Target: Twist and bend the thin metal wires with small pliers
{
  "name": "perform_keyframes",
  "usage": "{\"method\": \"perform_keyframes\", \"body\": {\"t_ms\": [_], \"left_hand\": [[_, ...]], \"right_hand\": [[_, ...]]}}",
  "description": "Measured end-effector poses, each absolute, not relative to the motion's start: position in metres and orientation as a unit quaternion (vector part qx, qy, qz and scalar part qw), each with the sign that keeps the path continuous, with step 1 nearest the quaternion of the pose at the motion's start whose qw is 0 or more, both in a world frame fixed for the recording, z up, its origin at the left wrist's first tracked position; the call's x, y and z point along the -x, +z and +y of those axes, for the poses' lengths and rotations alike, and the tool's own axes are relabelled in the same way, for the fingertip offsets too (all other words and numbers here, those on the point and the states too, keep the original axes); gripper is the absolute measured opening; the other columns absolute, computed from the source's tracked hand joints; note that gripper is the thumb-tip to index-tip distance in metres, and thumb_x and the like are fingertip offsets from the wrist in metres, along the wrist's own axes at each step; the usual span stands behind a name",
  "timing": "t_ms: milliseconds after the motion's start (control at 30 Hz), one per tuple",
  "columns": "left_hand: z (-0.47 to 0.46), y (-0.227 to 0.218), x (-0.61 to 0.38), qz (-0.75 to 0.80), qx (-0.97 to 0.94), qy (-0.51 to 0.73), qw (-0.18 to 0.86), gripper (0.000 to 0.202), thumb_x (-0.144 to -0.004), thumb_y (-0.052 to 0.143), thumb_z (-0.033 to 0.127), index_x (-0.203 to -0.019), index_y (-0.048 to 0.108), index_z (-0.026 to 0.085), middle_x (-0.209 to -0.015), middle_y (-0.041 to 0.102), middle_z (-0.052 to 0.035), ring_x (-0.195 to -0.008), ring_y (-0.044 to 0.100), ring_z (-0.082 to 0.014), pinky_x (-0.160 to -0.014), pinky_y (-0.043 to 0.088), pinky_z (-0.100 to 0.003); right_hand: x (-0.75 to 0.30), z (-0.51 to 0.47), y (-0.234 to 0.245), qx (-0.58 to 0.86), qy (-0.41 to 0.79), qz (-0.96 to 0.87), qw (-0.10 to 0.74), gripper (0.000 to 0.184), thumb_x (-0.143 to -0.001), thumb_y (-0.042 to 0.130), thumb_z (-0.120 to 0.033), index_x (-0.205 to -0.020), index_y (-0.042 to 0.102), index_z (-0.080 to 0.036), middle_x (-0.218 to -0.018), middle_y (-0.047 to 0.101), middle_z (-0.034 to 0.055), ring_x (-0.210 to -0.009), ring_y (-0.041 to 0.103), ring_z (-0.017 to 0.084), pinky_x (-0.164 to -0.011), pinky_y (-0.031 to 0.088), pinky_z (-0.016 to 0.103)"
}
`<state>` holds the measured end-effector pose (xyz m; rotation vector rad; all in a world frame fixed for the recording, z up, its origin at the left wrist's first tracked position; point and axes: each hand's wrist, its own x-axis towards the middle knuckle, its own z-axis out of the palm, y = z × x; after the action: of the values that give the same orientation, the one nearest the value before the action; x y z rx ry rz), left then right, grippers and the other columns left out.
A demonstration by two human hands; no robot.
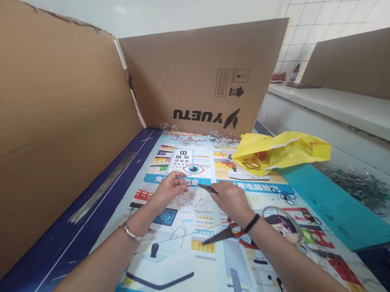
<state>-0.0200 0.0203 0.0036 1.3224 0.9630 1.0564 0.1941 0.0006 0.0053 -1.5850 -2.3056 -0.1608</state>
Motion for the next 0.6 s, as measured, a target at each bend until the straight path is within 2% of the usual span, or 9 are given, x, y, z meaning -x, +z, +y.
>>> {"method": "perform_keyframes", "body": {"t_ms": [200, 433, 600], "left_hand": [[0.0199, 0.0006, 0.0184, 0.392, -0.553, 0.463, 0.571, 0.032, -0.069, 0.065, 0.026, -0.096, 0.048, 0.017, -0.081, 0.063, -0.0019, -0.068, 0.060, -0.0110, -0.066, 0.044, -0.025], [0.0182, 0.0024, 0.0178, 0.382, -0.562, 0.482, 0.553, 0.025, -0.070, 0.065, 0.024, -0.091, 0.052, 0.017, -0.084, 0.063, -0.0027, -0.068, 0.060, -0.0105, -0.061, 0.042, -0.022], [0.0167, 0.0038, 0.0154, 0.381, -0.558, 0.508, 0.534, 0.021, -0.067, 0.066, 0.021, -0.085, 0.054, 0.017, -0.081, 0.063, -0.0017, -0.068, 0.059, -0.0109, -0.067, 0.045, -0.025]], "right_hand": [[-0.1978, 0.0021, 0.0002, 0.527, -0.101, -0.815, 0.218, 0.018, -0.084, 0.049, -0.027, -0.082, 0.065, -0.019, -0.073, 0.062, 0.0030, -0.074, 0.054, 0.014, -0.065, 0.033, 0.023], [-0.2007, 0.0020, -0.0002, 0.498, -0.128, -0.828, 0.224, 0.018, -0.084, 0.048, -0.025, -0.082, 0.065, -0.019, -0.072, 0.060, 0.0030, -0.072, 0.051, 0.014, -0.067, 0.031, 0.024], [-0.2017, 0.0026, -0.0005, 0.487, -0.139, -0.831, 0.229, 0.017, -0.084, 0.048, -0.025, -0.079, 0.064, -0.020, -0.070, 0.059, 0.0027, -0.070, 0.049, 0.014, -0.066, 0.031, 0.025]]}}
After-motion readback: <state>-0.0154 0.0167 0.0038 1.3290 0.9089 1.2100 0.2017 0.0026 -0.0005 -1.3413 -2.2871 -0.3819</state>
